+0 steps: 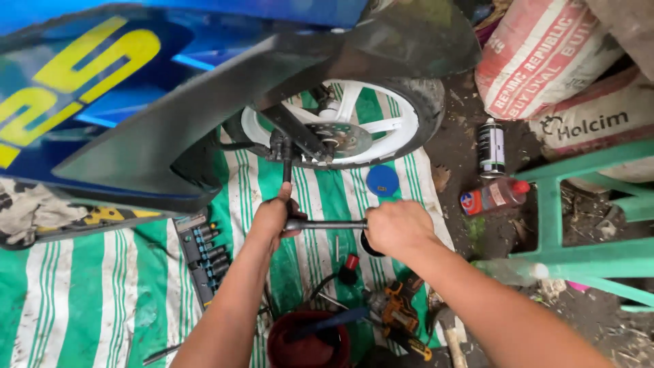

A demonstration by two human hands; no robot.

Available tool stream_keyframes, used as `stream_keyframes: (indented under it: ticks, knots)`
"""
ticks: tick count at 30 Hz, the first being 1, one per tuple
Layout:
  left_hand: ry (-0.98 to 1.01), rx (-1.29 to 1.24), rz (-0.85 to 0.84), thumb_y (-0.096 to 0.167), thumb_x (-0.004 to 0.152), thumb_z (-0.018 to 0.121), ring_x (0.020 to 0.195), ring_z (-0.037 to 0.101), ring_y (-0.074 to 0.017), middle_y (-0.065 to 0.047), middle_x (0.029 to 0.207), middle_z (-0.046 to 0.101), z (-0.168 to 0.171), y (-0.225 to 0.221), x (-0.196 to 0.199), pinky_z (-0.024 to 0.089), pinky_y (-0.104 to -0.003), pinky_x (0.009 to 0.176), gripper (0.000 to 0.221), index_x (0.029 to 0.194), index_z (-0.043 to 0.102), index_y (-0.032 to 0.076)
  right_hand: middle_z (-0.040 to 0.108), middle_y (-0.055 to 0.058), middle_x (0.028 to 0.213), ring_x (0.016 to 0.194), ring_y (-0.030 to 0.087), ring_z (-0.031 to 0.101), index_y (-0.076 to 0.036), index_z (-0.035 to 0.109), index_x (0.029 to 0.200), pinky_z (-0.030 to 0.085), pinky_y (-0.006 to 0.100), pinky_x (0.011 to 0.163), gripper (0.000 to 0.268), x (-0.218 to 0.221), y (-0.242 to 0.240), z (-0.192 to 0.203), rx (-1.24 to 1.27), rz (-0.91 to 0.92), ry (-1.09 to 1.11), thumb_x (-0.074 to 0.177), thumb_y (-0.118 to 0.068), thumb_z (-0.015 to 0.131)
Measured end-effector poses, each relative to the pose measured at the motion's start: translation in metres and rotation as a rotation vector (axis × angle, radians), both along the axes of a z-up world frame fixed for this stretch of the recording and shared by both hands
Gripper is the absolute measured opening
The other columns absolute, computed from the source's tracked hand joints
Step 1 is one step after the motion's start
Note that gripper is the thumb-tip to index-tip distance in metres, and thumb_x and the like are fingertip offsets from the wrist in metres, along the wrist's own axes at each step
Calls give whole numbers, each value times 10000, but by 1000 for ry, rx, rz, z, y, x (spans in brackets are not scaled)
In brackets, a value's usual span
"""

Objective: Mounting and securing a brake caliper onto a motorcycle wheel assembly using hand tools and an impact driver.

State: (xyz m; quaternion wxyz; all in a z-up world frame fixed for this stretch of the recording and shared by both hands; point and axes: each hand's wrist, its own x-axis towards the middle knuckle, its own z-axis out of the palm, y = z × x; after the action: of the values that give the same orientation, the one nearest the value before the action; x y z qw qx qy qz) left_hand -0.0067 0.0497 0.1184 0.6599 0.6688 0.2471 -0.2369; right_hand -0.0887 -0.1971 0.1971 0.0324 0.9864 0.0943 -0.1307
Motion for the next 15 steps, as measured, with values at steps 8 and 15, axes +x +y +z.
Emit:
stream_keyframes:
  ticks: [8, 15]
  knots:
    - [-170, -201, -46, 335, 1170, 580, 723, 771, -300, -186, 839, 762, -72, 12, 16, 682, -408, 607, 344, 1288, 734, 51, 845, 119, 891, 897, 340, 840, -110, 843, 948, 670, 520, 802, 320, -25, 44, 64, -80, 50, -18, 935, -415, 746]
    - [-60, -118, -115, 359, 1088, 703, 784, 782, -298, -215, 882, 828, -139, -19, -50, 664, -437, 622, 401, 1288, 752, 15, 861, 115, 968, 1002, 343, 840, -150, 881, 1020, 665, 500, 877, 336, -41, 6, 5, -81, -28, 263, 932, -453, 765]
